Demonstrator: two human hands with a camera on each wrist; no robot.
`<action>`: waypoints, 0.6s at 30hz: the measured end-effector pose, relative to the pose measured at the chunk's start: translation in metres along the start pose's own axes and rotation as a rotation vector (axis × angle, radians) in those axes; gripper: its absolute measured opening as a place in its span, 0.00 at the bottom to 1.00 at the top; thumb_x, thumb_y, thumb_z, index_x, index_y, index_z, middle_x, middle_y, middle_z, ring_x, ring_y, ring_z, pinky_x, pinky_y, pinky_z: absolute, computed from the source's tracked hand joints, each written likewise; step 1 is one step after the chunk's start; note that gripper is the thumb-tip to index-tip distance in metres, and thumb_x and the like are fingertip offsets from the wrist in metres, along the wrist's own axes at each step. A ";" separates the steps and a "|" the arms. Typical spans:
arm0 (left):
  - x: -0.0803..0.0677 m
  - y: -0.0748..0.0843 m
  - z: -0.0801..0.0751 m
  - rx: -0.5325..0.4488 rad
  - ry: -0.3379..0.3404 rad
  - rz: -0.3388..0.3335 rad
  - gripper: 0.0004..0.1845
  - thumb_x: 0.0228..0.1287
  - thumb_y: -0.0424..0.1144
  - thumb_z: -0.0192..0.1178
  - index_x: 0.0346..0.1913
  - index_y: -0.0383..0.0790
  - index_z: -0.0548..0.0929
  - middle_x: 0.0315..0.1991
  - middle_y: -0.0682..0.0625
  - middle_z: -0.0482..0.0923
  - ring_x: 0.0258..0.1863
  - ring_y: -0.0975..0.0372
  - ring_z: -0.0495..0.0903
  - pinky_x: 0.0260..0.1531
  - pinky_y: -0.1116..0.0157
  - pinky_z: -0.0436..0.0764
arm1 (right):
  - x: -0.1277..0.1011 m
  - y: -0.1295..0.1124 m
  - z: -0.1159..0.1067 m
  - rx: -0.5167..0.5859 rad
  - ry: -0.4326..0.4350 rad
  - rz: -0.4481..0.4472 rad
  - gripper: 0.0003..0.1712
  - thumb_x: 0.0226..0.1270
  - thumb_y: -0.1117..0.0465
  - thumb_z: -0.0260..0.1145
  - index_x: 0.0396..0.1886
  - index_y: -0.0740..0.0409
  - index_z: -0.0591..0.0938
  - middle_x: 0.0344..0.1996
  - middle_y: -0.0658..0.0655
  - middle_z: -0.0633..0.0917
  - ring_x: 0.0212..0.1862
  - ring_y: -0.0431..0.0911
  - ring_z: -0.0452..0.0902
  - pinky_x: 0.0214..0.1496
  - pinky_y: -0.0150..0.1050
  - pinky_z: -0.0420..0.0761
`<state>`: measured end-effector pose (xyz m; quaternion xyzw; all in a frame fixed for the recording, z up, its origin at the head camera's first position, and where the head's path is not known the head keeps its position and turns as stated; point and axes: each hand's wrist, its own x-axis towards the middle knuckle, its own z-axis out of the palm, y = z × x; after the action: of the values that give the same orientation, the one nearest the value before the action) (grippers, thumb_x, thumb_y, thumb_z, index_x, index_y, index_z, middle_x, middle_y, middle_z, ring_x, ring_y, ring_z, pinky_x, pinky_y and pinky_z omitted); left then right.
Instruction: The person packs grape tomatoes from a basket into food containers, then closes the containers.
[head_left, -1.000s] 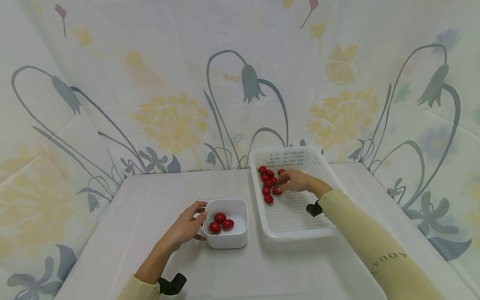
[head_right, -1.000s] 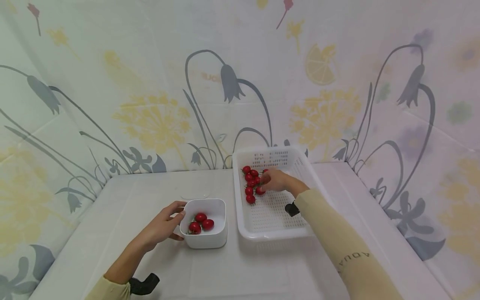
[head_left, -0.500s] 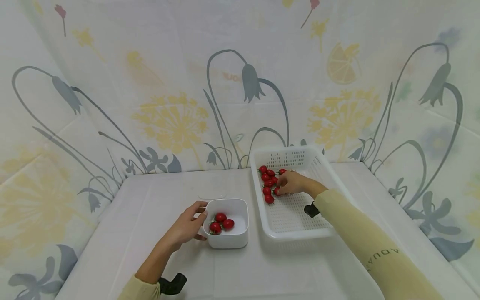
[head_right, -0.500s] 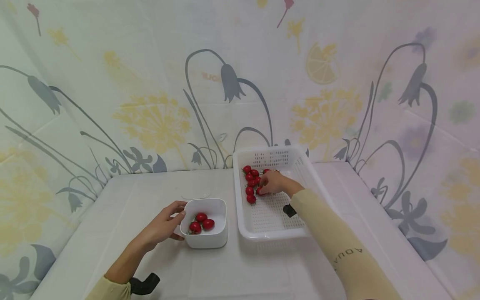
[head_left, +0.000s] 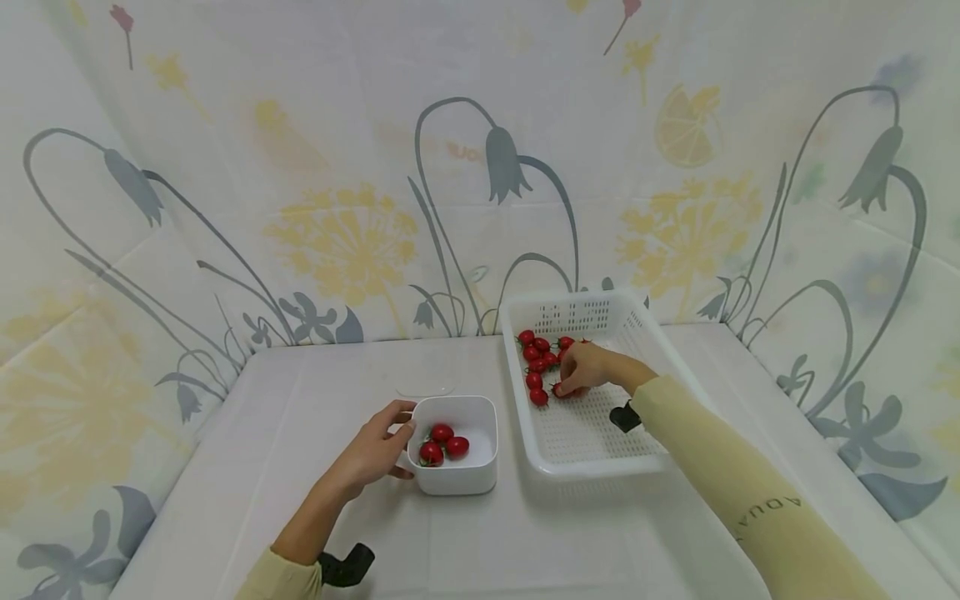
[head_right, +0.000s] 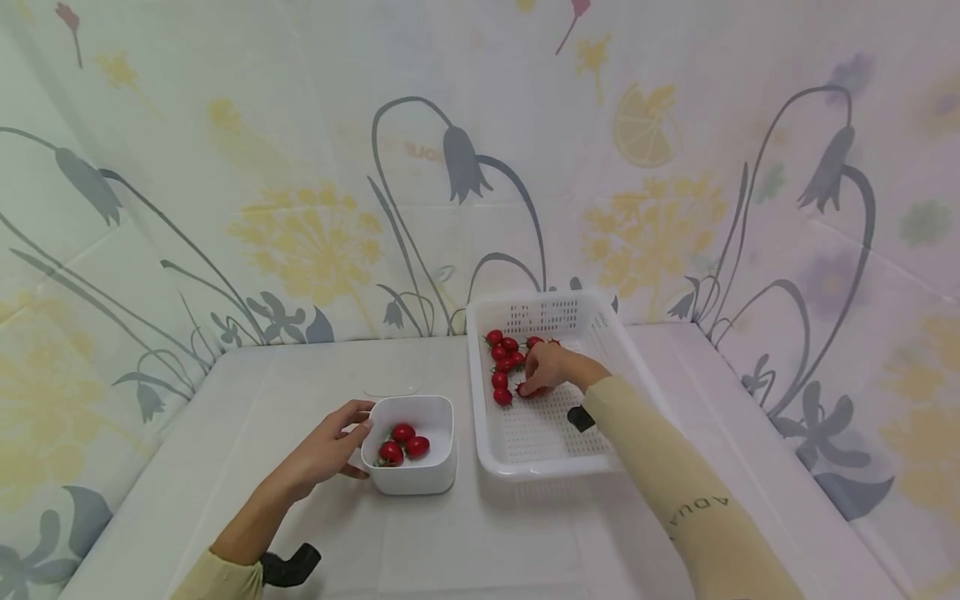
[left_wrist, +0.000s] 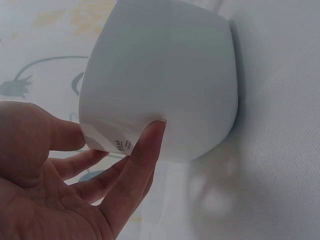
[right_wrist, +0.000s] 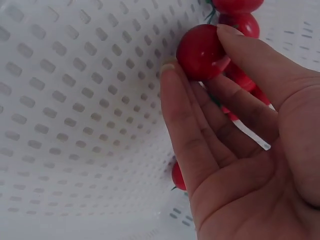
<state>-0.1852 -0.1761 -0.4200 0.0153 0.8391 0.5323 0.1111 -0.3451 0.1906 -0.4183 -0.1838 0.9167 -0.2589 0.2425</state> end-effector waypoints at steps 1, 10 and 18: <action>0.000 0.000 0.000 -0.001 0.000 0.000 0.20 0.81 0.38 0.50 0.70 0.40 0.71 0.69 0.36 0.69 0.50 0.48 0.82 0.30 0.56 0.90 | -0.002 0.000 -0.001 0.016 -0.009 -0.005 0.09 0.65 0.61 0.73 0.32 0.64 0.86 0.29 0.56 0.87 0.30 0.44 0.86 0.37 0.37 0.88; 0.000 0.000 0.000 -0.006 0.000 0.006 0.20 0.80 0.38 0.50 0.70 0.40 0.71 0.69 0.36 0.70 0.52 0.47 0.82 0.30 0.55 0.90 | -0.016 -0.006 -0.009 0.148 -0.010 -0.040 0.15 0.69 0.61 0.70 0.48 0.68 0.85 0.37 0.58 0.89 0.37 0.48 0.88 0.45 0.41 0.89; -0.001 0.000 0.001 -0.009 0.001 0.008 0.19 0.80 0.38 0.50 0.69 0.40 0.71 0.69 0.36 0.69 0.52 0.46 0.81 0.30 0.55 0.90 | -0.028 -0.017 -0.014 0.212 -0.012 -0.111 0.11 0.70 0.63 0.69 0.45 0.68 0.85 0.38 0.59 0.89 0.39 0.50 0.86 0.48 0.44 0.89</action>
<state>-0.1845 -0.1757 -0.4204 0.0181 0.8367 0.5365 0.1088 -0.3269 0.1954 -0.3884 -0.2091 0.8712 -0.3662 0.2513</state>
